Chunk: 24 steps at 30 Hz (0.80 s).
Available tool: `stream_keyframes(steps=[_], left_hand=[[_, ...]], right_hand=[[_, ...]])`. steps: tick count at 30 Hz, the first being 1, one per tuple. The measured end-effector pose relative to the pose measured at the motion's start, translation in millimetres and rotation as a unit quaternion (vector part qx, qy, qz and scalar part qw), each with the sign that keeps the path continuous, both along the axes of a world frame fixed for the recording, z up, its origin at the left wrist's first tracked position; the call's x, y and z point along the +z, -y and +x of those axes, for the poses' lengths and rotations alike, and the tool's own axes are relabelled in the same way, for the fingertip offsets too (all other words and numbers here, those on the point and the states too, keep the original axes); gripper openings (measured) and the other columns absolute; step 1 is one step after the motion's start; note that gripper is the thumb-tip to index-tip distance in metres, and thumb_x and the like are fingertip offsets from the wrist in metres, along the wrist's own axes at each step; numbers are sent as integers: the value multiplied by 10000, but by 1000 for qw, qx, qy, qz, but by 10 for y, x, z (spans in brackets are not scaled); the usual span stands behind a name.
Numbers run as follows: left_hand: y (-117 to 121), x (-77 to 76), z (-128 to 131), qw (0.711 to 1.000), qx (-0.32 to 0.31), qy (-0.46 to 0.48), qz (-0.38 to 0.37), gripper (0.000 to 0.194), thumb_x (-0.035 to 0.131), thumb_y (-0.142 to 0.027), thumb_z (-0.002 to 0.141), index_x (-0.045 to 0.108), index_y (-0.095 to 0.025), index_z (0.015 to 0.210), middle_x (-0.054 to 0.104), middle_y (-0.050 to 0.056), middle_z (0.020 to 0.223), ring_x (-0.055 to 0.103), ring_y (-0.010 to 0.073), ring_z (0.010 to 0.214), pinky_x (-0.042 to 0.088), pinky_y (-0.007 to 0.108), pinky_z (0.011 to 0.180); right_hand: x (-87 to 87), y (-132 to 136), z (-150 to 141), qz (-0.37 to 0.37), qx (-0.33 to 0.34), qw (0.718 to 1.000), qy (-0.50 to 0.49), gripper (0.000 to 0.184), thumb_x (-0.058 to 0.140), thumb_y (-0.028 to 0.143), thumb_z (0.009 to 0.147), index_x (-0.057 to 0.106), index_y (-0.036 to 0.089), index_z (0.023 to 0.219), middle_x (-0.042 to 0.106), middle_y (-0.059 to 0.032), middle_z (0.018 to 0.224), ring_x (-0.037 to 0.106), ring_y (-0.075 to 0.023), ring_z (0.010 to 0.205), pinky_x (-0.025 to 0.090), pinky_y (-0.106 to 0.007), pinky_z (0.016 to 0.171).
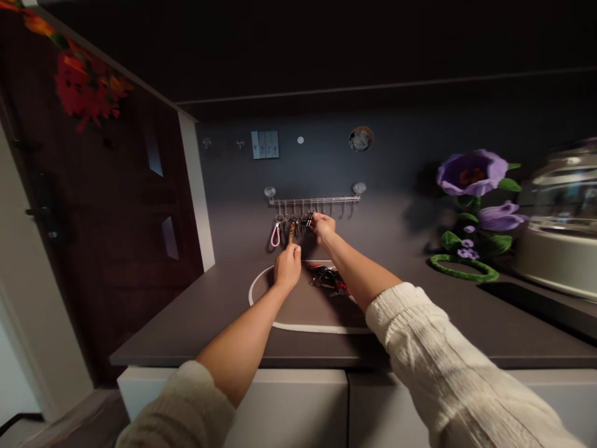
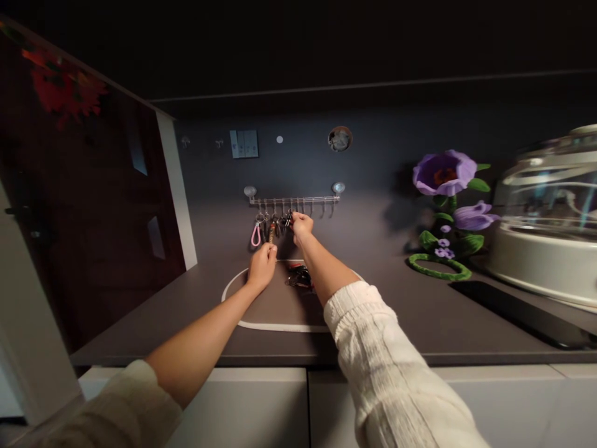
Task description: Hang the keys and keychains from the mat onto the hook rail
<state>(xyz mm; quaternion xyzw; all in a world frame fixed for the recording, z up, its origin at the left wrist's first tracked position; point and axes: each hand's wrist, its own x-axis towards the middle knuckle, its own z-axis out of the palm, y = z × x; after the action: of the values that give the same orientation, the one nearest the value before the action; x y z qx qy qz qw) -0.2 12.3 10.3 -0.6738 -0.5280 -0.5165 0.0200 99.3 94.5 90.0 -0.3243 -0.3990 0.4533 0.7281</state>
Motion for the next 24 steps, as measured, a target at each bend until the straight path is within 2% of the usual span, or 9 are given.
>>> stream_keyframes(steps=[6, 13, 18, 24], left_hand=[[18, 7, 2, 1000, 0, 6, 6, 248, 322, -274, 867, 550, -178, 864, 617, 32, 704, 552, 134, 645, 364, 228, 638], [-11, -10, -11, 1000, -7, 13, 25, 248, 340, -292, 860, 557, -173, 863, 621, 37, 713, 546, 137, 647, 361, 232, 630], [-15, -11, -13, 999, -19, 20, 24, 248, 340, -287, 857, 557, -168, 860, 615, 33, 704, 536, 128, 631, 358, 225, 619], [2, 0, -4, 999, -34, 17, 31, 226, 365, -281, 841, 560, -167, 834, 608, 27, 696, 525, 124, 626, 349, 222, 610]], right_hand=[[-41, -21, 1, -23, 0, 1000, -17, 98, 536, 103, 716, 527, 145, 627, 515, 56, 480, 466, -45, 442, 353, -152, 437], [-117, -79, 101, -8, 10, 999, 47, 135, 550, 119, 710, 501, 148, 587, 452, 71, 438, 396, -34, 404, 350, -153, 441], [-88, -63, 156, -11, 26, 996, 80, 132, 532, 101, 712, 493, 145, 594, 417, 73, 428, 374, -33, 404, 331, -148, 437], [-48, 65, 262, -12, 39, 993, 110, 122, 510, 51, 721, 503, 131, 629, 475, 51, 512, 407, -18, 434, 313, -134, 443]])
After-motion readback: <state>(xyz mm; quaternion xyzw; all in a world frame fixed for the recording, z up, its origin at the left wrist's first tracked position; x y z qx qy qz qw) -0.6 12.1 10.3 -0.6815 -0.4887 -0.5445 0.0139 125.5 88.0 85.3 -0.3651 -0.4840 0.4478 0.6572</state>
